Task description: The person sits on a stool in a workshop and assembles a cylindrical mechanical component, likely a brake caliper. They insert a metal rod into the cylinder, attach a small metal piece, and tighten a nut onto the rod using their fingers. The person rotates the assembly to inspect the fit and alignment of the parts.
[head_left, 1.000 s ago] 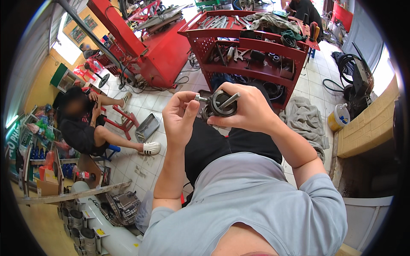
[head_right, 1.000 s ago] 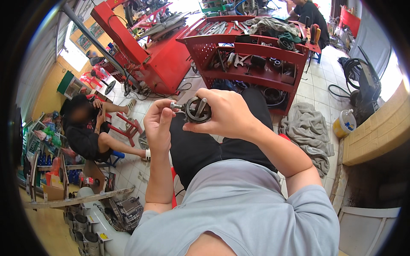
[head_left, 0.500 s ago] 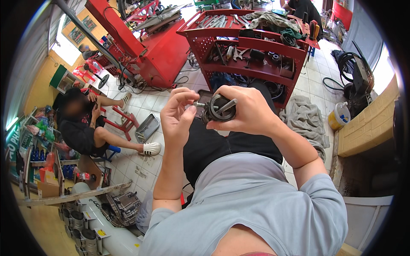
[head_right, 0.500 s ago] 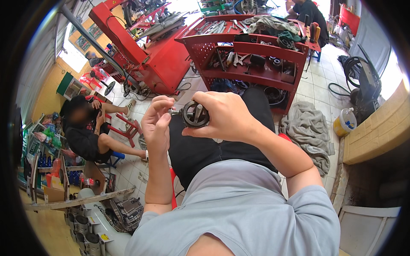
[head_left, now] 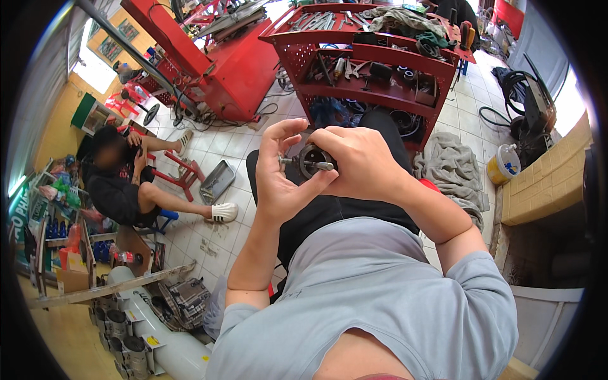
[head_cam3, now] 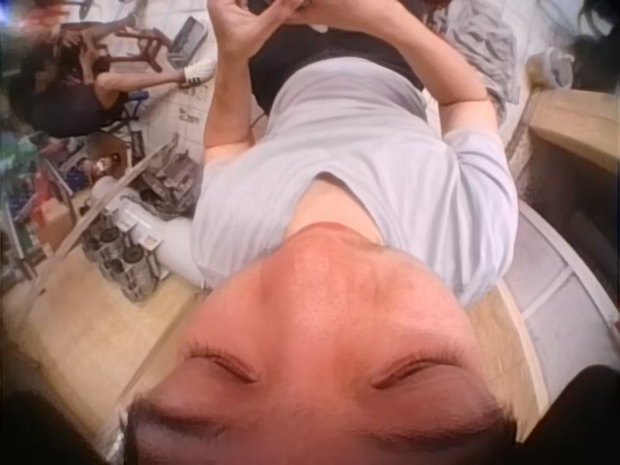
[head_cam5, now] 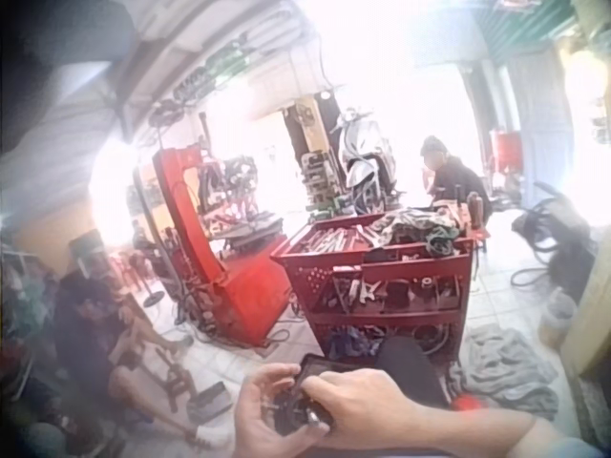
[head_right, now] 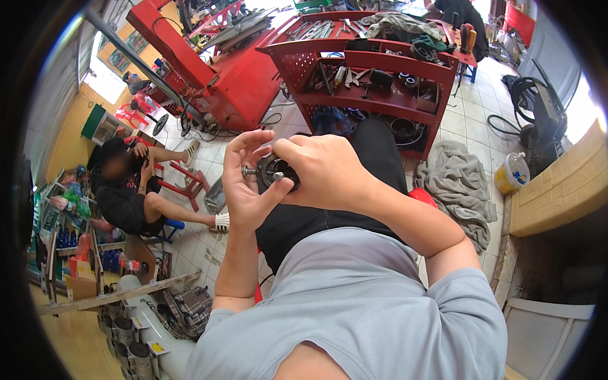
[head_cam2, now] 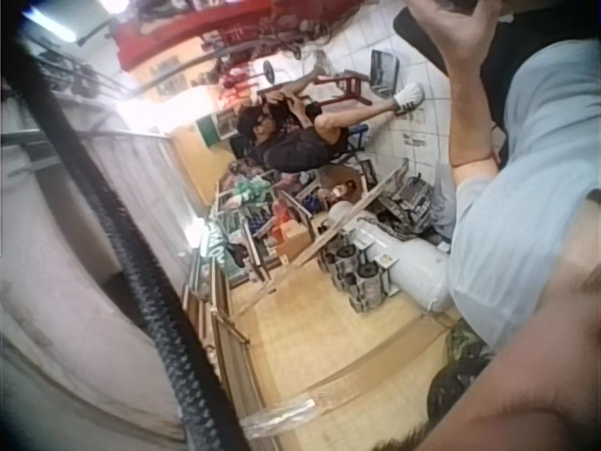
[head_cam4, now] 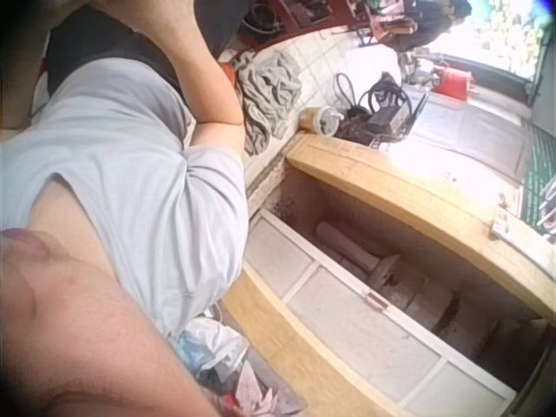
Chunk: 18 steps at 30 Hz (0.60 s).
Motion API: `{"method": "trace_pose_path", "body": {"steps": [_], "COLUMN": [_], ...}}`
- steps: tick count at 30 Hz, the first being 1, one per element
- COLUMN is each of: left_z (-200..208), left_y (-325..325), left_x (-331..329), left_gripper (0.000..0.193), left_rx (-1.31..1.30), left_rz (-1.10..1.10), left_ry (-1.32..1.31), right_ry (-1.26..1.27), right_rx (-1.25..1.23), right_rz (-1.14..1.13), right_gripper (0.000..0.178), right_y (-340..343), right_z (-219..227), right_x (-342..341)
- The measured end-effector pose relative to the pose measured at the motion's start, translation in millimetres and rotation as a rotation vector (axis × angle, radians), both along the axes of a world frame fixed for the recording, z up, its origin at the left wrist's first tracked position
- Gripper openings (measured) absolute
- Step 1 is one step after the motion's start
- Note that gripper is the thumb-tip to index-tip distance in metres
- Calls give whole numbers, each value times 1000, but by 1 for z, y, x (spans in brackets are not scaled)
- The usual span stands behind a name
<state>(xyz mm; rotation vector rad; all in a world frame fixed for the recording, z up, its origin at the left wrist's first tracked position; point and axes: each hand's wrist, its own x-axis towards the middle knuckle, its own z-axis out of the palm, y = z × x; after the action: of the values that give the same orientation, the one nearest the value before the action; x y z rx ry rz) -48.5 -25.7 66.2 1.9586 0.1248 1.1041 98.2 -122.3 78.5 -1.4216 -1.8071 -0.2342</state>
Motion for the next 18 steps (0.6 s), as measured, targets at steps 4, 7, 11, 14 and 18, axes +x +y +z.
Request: {"method": "trace_pose_path", "body": {"steps": [4, 7, 11, 14, 18], "left_z": [-3, -4, -3, -1, 1], "left_y": [1, 0, -5, -5, -5], "left_x": [0, 0, 2, 3, 3], "left_gripper": [75, 73, 67, 68, 70], "left_rx": [45, 67, 116, 171, 186], "left_rz": [-21, -28, 9, 20, 38], "left_ry": [-18, -36, -123, -154, -165], "right_ry": [-36, -54, -71, -70, -47], "right_rx": [40, 59, 77, 95, 124], "right_rz": [2, 12, 19, 32, 41], "right_gripper": [44, 44, 43, 44, 46], "right_y": [-1, -1, -3, -5, -3], "right_z": [0, 1, 3, 4, 3], "right_x": [0, 0, -1, 0, 1]}}
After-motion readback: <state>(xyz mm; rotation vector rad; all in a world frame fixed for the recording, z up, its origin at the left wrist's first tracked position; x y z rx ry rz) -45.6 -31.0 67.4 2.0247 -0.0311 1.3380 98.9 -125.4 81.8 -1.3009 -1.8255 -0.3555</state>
